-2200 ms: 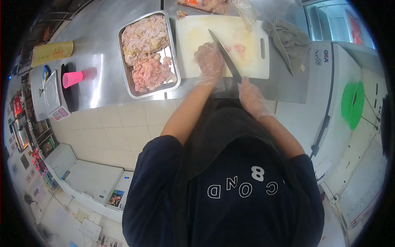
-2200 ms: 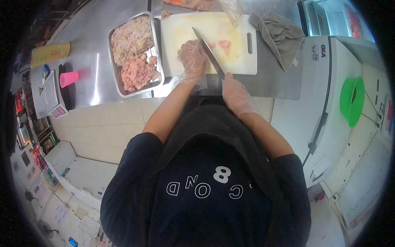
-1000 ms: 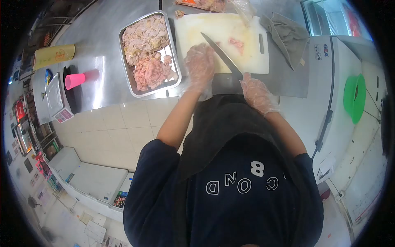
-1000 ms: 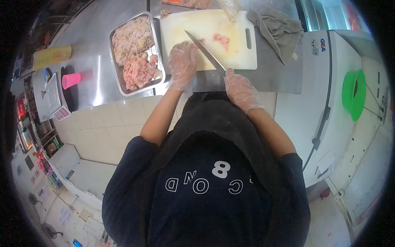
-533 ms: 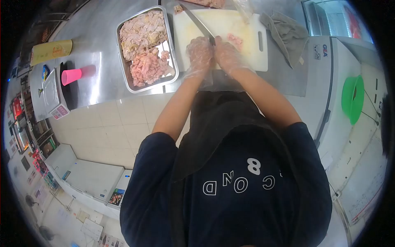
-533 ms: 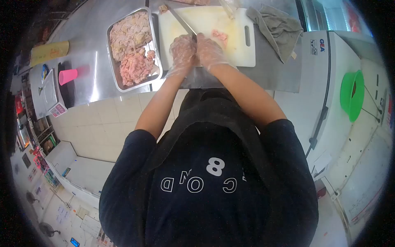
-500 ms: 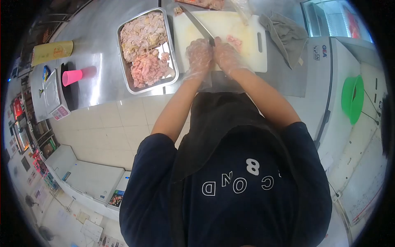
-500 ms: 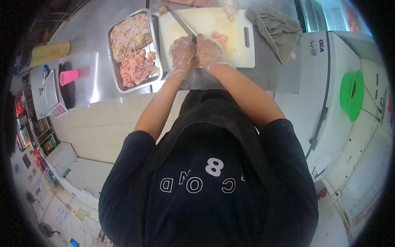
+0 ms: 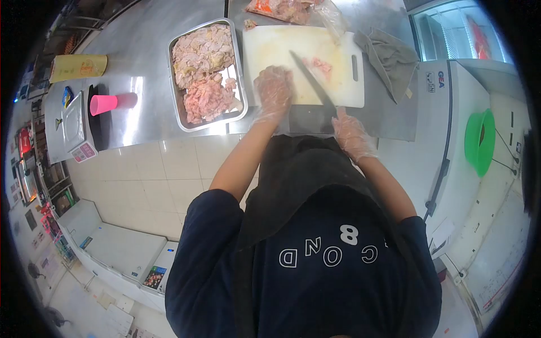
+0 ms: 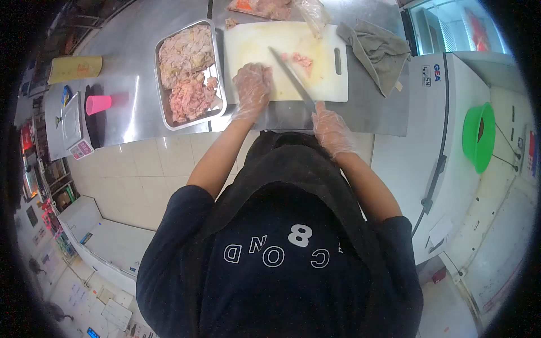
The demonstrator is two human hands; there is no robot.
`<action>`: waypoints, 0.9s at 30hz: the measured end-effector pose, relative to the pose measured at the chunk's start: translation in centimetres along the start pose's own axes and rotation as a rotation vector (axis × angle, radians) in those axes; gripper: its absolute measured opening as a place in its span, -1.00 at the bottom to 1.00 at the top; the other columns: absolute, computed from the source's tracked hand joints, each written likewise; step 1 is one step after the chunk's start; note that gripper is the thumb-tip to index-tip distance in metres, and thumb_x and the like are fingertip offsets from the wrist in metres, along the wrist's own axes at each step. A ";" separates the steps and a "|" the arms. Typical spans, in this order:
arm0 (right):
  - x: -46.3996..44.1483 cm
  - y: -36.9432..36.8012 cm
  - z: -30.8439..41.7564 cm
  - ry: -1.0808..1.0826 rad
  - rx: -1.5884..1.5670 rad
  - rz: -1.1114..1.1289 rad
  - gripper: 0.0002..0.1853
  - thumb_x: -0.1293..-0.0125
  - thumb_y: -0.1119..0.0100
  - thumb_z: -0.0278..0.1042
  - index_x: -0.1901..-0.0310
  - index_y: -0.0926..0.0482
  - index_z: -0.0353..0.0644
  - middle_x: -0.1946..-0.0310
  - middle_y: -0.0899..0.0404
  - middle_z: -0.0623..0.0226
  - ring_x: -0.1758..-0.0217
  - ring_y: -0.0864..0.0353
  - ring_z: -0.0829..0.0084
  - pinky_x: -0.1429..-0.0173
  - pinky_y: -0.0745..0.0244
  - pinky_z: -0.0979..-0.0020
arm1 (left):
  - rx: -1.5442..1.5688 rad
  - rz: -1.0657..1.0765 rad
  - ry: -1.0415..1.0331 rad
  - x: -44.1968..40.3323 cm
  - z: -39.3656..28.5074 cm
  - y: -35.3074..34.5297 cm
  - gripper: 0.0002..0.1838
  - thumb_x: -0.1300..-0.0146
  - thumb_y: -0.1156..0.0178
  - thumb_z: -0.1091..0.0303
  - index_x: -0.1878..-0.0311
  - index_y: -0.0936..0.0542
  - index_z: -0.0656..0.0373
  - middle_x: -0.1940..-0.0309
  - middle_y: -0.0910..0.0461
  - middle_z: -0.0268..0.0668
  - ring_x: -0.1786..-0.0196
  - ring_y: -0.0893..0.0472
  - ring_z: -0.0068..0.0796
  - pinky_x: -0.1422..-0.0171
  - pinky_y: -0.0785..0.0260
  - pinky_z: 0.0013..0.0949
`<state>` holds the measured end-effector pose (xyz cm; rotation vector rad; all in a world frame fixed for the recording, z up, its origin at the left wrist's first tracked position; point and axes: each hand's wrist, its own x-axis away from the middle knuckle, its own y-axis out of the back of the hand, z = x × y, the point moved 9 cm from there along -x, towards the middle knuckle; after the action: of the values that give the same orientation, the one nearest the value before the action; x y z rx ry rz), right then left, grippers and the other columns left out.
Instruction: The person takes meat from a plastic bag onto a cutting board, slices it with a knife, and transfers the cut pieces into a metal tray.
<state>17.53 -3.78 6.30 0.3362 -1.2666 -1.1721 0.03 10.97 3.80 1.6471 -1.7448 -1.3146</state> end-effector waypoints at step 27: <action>-7.1 -0.4 10.8 0.177 0.015 0.044 -0.81 -0.55 0.13 -0.40 -0.08 -0.38 -0.22 0.10 -0.69 -0.23 -0.12 -0.68 -0.20 -0.21 -0.54 -0.13 | 0.074 0.129 0.059 4.8 -0.4 -0.1 -0.81 -0.20 -0.21 0.53 0.12 -0.68 0.16 0.28 -0.63 -0.08 0.13 -0.62 0.07 0.01 -0.45 0.11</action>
<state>9.09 6.02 5.74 0.4124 -1.1231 -1.0717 -0.65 6.44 2.42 1.5674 -1.8512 -1.1446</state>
